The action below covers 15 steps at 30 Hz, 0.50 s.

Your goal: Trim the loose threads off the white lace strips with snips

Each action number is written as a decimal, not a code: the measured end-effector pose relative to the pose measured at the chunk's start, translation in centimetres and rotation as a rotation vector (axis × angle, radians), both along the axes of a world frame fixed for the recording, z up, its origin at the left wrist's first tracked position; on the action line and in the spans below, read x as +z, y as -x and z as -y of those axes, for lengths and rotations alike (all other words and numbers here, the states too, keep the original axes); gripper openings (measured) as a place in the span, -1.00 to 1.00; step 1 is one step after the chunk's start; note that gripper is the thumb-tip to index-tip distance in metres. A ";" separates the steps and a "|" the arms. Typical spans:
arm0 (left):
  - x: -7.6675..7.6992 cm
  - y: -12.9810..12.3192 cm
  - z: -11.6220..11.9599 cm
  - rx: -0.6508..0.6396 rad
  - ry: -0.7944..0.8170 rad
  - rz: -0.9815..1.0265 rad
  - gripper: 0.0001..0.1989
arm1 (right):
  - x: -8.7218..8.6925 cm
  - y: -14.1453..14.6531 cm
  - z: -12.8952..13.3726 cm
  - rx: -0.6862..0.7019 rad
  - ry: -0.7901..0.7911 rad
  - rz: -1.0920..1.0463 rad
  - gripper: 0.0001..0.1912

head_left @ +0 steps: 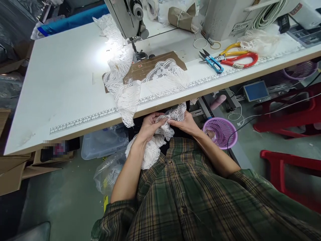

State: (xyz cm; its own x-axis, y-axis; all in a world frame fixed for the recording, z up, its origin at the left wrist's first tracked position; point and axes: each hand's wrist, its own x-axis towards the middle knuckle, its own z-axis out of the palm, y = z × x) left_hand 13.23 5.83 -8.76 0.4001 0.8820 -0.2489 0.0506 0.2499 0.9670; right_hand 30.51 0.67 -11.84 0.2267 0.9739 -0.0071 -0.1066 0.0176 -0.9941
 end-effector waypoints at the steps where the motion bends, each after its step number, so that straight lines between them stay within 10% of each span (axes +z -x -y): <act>1: 0.2 0.0 0.2 -0.002 -0.033 -0.021 -0.61 | -0.1 0.0 0.0 0.005 -0.010 0.028 -0.52; 15: 3.9 0.8 1.0 -0.178 -0.123 -0.106 -0.54 | 2.9 -0.7 0.9 0.049 -0.081 -0.049 -0.69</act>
